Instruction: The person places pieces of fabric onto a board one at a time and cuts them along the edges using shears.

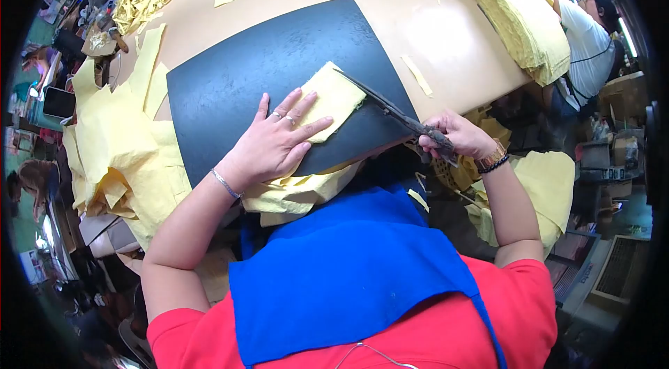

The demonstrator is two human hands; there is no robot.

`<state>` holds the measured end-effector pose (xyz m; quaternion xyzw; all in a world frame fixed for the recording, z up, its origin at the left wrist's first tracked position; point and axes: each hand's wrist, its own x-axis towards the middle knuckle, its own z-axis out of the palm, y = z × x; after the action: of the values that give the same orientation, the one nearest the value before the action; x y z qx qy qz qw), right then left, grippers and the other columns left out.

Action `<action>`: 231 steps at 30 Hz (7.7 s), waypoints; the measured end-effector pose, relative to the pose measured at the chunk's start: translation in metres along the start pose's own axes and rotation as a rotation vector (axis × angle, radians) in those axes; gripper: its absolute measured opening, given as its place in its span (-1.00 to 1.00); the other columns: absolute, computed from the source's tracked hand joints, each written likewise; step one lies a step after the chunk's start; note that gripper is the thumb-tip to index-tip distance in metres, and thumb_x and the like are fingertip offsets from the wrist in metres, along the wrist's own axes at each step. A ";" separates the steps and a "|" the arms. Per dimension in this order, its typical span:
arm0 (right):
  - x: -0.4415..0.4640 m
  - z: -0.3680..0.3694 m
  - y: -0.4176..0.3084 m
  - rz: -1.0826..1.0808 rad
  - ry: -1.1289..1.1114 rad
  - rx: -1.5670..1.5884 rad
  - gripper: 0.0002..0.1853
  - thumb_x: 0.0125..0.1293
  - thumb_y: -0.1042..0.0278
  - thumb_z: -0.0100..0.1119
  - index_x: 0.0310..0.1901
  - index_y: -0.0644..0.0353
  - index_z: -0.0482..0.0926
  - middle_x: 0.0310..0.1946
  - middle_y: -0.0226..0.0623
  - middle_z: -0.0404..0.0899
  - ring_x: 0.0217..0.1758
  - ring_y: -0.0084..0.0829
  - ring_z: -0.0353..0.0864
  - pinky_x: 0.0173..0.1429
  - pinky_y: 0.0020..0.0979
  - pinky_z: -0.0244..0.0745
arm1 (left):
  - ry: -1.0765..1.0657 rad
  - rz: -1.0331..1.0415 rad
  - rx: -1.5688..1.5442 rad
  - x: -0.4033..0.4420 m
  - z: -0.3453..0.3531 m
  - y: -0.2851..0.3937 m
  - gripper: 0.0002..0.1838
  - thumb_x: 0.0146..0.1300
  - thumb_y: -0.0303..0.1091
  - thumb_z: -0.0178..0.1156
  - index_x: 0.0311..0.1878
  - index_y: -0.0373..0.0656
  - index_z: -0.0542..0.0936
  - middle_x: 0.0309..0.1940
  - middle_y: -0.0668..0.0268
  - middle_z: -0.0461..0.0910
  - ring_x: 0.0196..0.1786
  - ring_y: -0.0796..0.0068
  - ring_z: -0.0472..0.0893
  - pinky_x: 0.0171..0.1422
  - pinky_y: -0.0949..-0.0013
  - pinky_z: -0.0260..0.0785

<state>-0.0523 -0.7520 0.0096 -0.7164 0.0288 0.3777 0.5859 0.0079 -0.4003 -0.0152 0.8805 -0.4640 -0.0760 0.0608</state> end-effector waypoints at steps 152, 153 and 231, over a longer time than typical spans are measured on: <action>0.015 0.100 0.049 -0.223 0.174 0.475 -0.65 0.32 0.03 0.19 -0.38 0.20 0.55 -0.58 -0.41 0.54 -0.54 -0.64 0.50 -0.44 -0.64 0.34 | 0.270 -0.361 0.004 0.043 0.006 -0.030 -0.18 0.07 0.39 0.12 0.31 0.08 0.37 0.42 0.16 0.19 0.49 0.09 0.10 0.42 -0.45 -0.39; 0.014 0.101 0.049 -0.214 0.176 0.467 -0.65 0.32 0.03 0.19 -0.38 0.20 0.55 -0.58 -0.41 0.54 -0.54 -0.65 0.50 -0.44 -0.63 0.34 | 0.270 -0.363 0.006 0.043 0.005 -0.029 -0.18 0.07 0.39 0.12 0.31 0.09 0.37 0.42 0.16 0.19 0.49 0.09 0.10 0.42 -0.45 -0.39; 0.021 0.103 0.040 -0.226 0.271 0.472 -0.65 0.30 0.03 0.23 -0.43 0.17 0.54 -0.61 -0.47 0.51 -0.58 -0.70 0.48 -0.49 -0.63 0.35 | 0.278 -0.365 0.024 0.050 0.004 -0.014 0.00 -0.09 0.51 0.16 0.35 0.04 0.35 0.40 -0.01 0.18 0.48 -0.03 0.08 0.42 -0.35 -0.17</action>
<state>-0.1086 -0.6677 -0.0383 -0.6027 0.1141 0.1939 0.7656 0.0466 -0.4335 -0.0255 0.9524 -0.2853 0.0416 0.0989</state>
